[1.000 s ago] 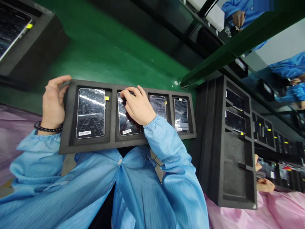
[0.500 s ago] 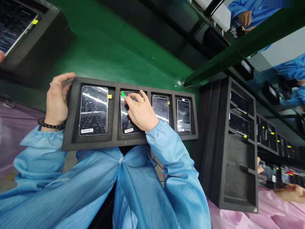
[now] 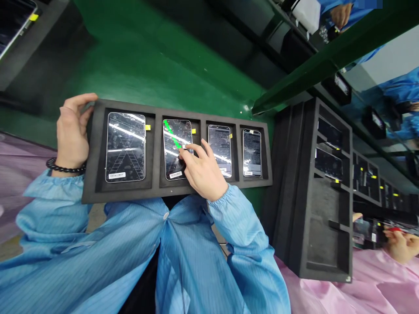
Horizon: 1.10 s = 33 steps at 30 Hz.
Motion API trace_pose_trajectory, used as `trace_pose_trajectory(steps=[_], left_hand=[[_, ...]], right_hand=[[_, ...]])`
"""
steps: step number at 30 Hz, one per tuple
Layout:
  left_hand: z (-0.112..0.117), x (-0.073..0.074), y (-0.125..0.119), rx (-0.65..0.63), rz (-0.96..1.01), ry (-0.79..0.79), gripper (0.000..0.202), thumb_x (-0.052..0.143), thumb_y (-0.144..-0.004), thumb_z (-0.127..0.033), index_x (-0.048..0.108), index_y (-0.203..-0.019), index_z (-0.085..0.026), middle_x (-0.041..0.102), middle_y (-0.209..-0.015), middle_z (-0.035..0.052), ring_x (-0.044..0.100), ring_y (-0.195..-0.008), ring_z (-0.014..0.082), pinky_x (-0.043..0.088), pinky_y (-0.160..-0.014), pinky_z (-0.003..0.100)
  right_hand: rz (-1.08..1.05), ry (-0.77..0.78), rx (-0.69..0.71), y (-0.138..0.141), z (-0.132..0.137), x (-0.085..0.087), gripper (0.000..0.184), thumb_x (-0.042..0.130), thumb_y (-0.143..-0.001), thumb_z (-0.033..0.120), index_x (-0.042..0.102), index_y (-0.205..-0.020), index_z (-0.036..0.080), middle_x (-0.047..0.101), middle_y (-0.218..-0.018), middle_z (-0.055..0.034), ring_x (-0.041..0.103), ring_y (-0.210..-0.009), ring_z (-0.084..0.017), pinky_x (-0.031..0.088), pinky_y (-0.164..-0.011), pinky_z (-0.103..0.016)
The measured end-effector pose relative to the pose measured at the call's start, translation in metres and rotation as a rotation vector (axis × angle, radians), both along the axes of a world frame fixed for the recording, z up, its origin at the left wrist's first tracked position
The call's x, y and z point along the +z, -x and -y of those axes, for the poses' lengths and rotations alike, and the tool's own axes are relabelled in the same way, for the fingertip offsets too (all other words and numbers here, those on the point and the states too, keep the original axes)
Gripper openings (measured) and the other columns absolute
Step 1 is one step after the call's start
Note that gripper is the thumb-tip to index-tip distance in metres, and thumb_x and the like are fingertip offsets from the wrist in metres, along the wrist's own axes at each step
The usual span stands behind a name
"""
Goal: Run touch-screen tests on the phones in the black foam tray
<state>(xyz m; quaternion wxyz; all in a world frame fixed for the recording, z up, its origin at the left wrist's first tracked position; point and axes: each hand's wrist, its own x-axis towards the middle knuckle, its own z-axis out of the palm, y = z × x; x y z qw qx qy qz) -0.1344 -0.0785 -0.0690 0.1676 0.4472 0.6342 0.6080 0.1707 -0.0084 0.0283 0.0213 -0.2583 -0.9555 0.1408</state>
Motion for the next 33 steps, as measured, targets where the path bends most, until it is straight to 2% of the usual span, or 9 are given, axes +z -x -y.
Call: trace_pose_trajectory(steps=[8, 14, 18, 21, 23, 25, 29, 33], left_hand=[[-0.001, 0.002, -0.001, -0.002, -0.002, -0.012, 0.067, 0.028, -0.101, -0.067, 0.063, -0.130, -0.019, 0.060, -0.140, 0.0097, 0.053, -0.137, 0.0218, 0.042, -0.118, 0.041], [-0.001, 0.004, 0.000, -0.015, 0.002, 0.005, 0.066, 0.029, -0.099, -0.071, 0.063, -0.130, -0.024, 0.060, -0.139, 0.0057, 0.052, -0.138, 0.0210, 0.040, -0.120, 0.042], [0.000, 0.005, -0.001, -0.012, 0.014, 0.012, 0.068, 0.029, -0.098, -0.072, 0.063, -0.129, -0.023, 0.060, -0.139, 0.0059, 0.051, -0.139, 0.0219, 0.040, -0.120, 0.043], [0.000, 0.005, -0.001, -0.009, 0.015, 0.008, 0.067, 0.029, -0.099, -0.071, 0.063, -0.130, -0.022, 0.060, -0.139, 0.0064, 0.051, -0.138, 0.0221, 0.040, -0.120, 0.043], [0.000, 0.004, -0.001, -0.010, 0.011, 0.012, 0.066, 0.028, -0.099, -0.070, 0.063, -0.130, -0.023, 0.059, -0.140, 0.0067, 0.051, -0.139, 0.0224, 0.040, -0.120, 0.043], [0.000, 0.002, 0.000, -0.007, 0.008, 0.013, 0.066, 0.028, -0.100, -0.070, 0.063, -0.130, -0.023, 0.059, -0.140, 0.0070, 0.050, -0.139, 0.0231, 0.040, -0.120, 0.044], [0.000, 0.001, 0.000, 0.003, 0.010, 0.004, 0.064, 0.029, -0.100, -0.068, 0.063, -0.131, -0.023, 0.060, -0.140, 0.0073, 0.052, -0.139, 0.0221, 0.041, -0.119, 0.042], [-0.001, 0.001, -0.001, 0.018, 0.011, 0.006, 0.066, 0.028, -0.101, -0.067, 0.064, -0.129, -0.020, 0.061, -0.140, 0.0094, 0.053, -0.137, 0.0213, 0.042, -0.119, 0.039]], right_hand=[[0.008, 0.017, -0.054, -0.023, 0.025, 0.002, 0.051, 0.036, -0.093, 0.004, 0.053, -0.140, 0.015, 0.074, -0.114, -0.0077, 0.056, -0.128, -0.028, 0.033, -0.123, -0.063], [0.017, 0.008, -0.056, -0.037, 0.040, 0.007, 0.052, 0.036, -0.092, 0.003, 0.051, -0.141, 0.015, 0.074, -0.115, -0.0078, 0.057, -0.129, -0.028, 0.035, -0.122, -0.062], [0.037, -0.002, -0.042, -0.046, 0.050, 0.012, 0.049, 0.036, -0.092, 0.003, 0.053, -0.137, 0.014, 0.074, -0.116, -0.0073, 0.058, -0.128, -0.028, 0.034, -0.121, -0.062], [0.063, 0.004, -0.032, -0.052, 0.052, 0.018, 0.036, 0.038, -0.094, 0.005, 0.060, -0.122, 0.014, 0.075, -0.109, -0.0062, 0.061, -0.123, -0.027, 0.030, -0.123, -0.062], [0.059, 0.007, -0.024, -0.051, 0.046, 0.022, 0.029, 0.039, -0.097, 0.008, 0.063, -0.109, 0.017, 0.075, -0.101, -0.0045, 0.064, -0.117, -0.025, 0.028, -0.125, -0.060], [0.011, -0.001, -0.042, -0.045, 0.031, 0.024, 0.027, 0.039, -0.098, 0.010, 0.063, -0.104, 0.020, 0.074, -0.098, -0.0039, 0.065, -0.114, -0.023, 0.029, -0.125, -0.056], [-0.124, -0.053, -0.160, -0.020, -0.016, 0.015, 0.031, 0.036, -0.095, 0.011, 0.059, -0.115, 0.020, 0.070, -0.117, -0.0073, 0.057, -0.127, -0.024, 0.031, -0.125, -0.053], [-0.119, -0.050, -0.198, 0.005, -0.053, -0.001, 0.032, 0.037, -0.091, 0.011, 0.056, -0.116, 0.020, 0.067, -0.126, -0.0089, 0.055, -0.128, -0.025, 0.029, -0.126, -0.053]])
